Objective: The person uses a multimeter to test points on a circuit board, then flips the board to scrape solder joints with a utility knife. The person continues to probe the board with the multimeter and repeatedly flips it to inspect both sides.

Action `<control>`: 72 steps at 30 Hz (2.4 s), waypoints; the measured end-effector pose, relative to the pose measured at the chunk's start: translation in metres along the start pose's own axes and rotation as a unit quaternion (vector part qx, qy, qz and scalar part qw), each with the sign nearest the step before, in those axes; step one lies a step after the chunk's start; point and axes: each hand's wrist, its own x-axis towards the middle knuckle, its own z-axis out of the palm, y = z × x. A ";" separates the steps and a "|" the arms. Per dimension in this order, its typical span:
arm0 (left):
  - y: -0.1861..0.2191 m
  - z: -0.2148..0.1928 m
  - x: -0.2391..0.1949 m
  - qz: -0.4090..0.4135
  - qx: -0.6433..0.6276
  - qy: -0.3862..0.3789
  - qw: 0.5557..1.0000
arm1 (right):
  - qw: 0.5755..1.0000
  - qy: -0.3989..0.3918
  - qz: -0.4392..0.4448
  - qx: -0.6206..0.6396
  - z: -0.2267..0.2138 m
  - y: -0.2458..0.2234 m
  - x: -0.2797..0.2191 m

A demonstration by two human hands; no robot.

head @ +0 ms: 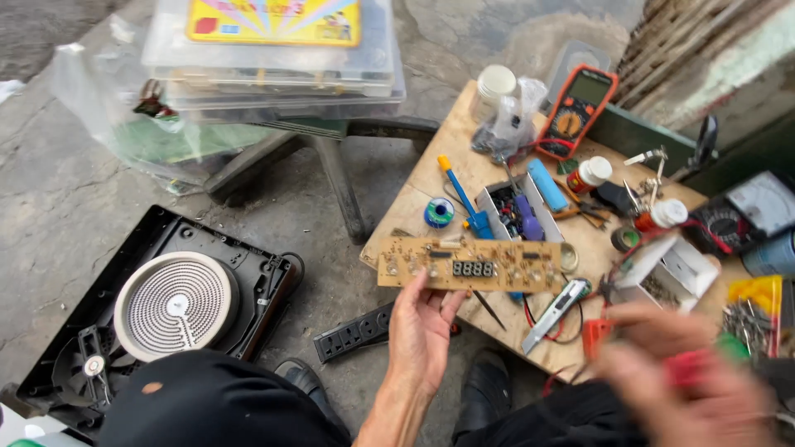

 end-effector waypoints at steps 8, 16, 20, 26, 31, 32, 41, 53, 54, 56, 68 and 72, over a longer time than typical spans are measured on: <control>-0.013 -0.036 0.021 0.041 0.029 0.021 0.998 | 0.951 -0.237 0.143 -0.137 0.100 0.045 -0.024; -0.066 -0.120 0.108 0.016 -0.005 0.069 0.997 | 0.921 -0.264 0.224 -0.176 0.135 0.095 -0.032; -0.070 -0.144 0.128 -0.010 0.012 0.039 0.999 | 0.925 -0.236 0.251 -0.163 0.137 0.086 -0.022; -0.062 -0.139 0.130 -0.018 0.148 0.073 0.986 | 0.909 -0.260 0.287 -0.154 0.139 0.083 -0.009; -0.045 -0.121 0.096 -0.028 0.218 0.106 0.970 | 0.925 -0.247 0.259 -0.131 0.140 0.097 -0.012; -0.034 -0.108 0.074 -0.049 0.257 0.131 0.956 | 0.935 -0.224 0.247 -0.123 0.139 0.099 -0.013; -0.016 -0.104 0.000 0.389 0.669 -0.106 0.624 | 0.927 -0.250 0.225 -0.164 0.144 0.069 -0.010; -0.001 -0.088 0.021 0.281 0.485 0.079 0.825 | 0.963 -0.130 0.085 0.220 0.106 0.060 0.056; -0.001 -0.087 0.024 0.256 0.477 0.108 0.834 | 0.935 -0.098 0.091 0.330 0.104 0.065 0.063; -0.004 -0.088 0.028 0.270 0.491 0.100 0.822 | 0.876 -0.129 0.116 0.450 0.099 0.069 0.076; -0.014 -0.074 0.052 0.260 0.479 0.109 0.831 | 0.980 -0.193 0.045 0.027 0.175 0.141 0.069; -0.018 -0.079 0.060 0.264 0.464 0.104 0.839 | 0.985 -0.170 0.028 0.031 0.192 0.158 0.063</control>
